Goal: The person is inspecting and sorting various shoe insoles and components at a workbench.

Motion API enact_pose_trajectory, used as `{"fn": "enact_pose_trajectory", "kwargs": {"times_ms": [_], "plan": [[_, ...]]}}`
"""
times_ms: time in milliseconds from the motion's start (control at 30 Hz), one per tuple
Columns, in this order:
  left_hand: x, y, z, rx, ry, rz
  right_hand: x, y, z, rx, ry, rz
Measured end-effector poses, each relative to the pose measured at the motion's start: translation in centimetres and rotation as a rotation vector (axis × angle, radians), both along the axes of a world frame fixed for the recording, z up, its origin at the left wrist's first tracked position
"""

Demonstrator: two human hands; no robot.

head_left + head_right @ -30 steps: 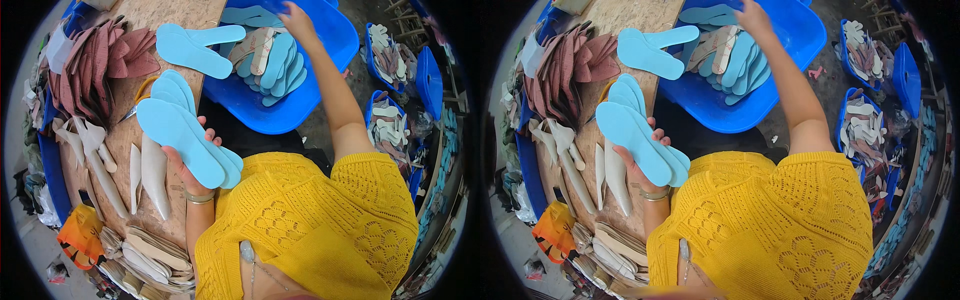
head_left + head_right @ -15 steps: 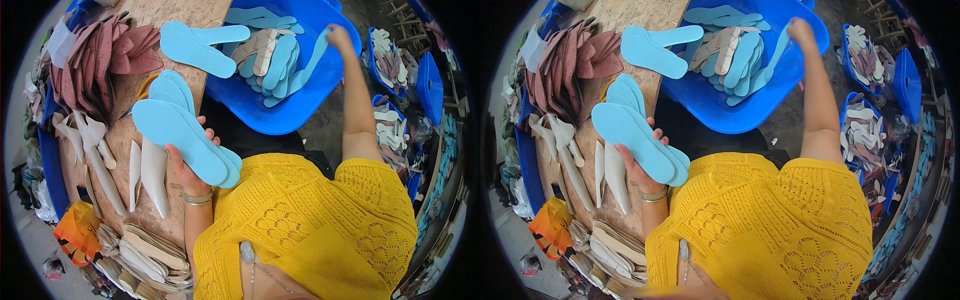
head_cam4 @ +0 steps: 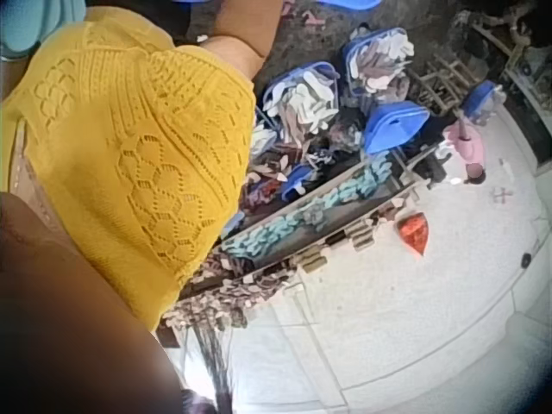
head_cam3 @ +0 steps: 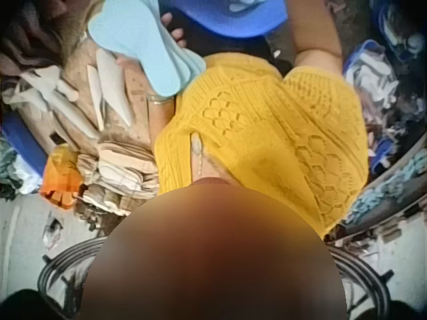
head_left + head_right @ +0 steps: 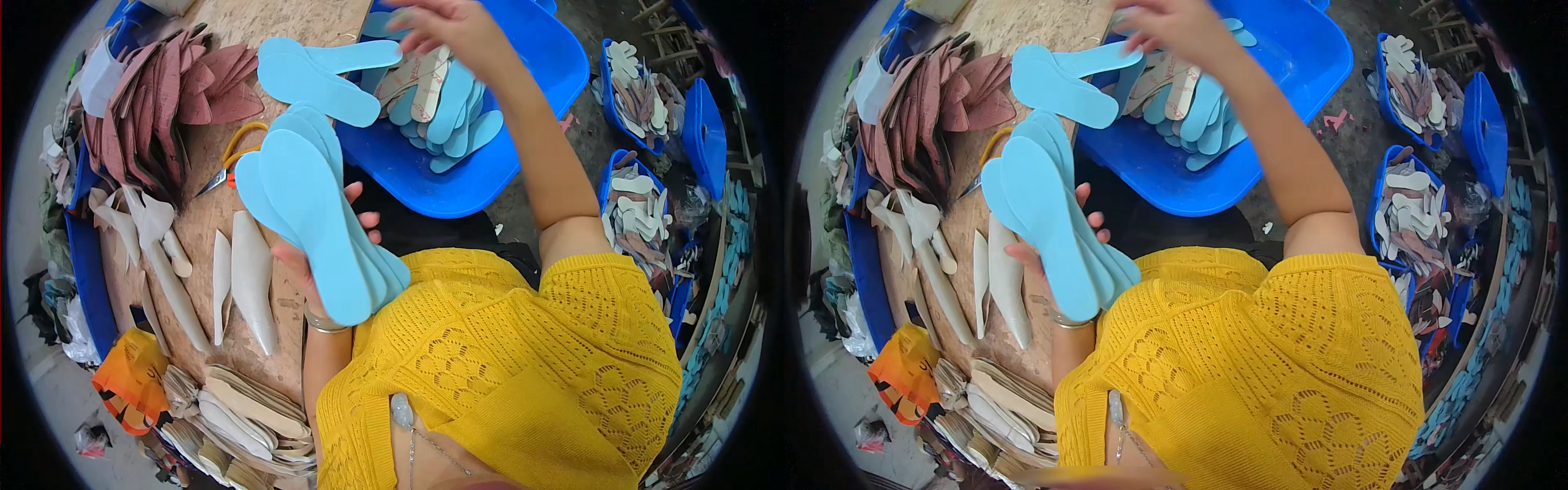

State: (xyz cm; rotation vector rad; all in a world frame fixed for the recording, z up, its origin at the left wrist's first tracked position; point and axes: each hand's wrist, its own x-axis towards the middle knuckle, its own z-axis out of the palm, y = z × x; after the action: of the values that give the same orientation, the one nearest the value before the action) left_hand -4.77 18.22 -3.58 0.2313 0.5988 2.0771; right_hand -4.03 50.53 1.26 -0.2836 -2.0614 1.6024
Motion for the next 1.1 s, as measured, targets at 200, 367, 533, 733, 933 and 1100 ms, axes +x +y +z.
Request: {"fn": "enact_pose_trajectory", "kwargs": {"times_ms": [200, 367, 533, 733, 933, 1100], "plan": [[-0.3, 0.5, 0.2, -0.023, -0.046, 0.133, 0.1, 13.8, -19.6, 0.722, -0.780, -0.342], [-0.1, 0.4, 1.2, -0.247, -0.003, 0.117, -1.1, 8.6, -18.9, 0.626, -0.748, -0.267], [-0.2, 0.8, 1.3, -0.345, 0.084, 0.135, -2.8, 10.4, -20.7, 0.519, -1.241, -0.438], [0.0, 0.9, 1.8, -0.335, 0.118, 0.095, -5.4, 13.2, -23.5, 0.384, -1.488, -0.422], [-0.2, 1.6, 1.6, -0.324, 0.088, 0.030, -2.4, 21.4, -28.0, 0.452, -1.453, -0.304], [-0.8, -0.5, 0.7, -0.260, 0.054, 0.209, 0.4, 20.1, -25.6, -0.137, -1.191, -0.520]]}}
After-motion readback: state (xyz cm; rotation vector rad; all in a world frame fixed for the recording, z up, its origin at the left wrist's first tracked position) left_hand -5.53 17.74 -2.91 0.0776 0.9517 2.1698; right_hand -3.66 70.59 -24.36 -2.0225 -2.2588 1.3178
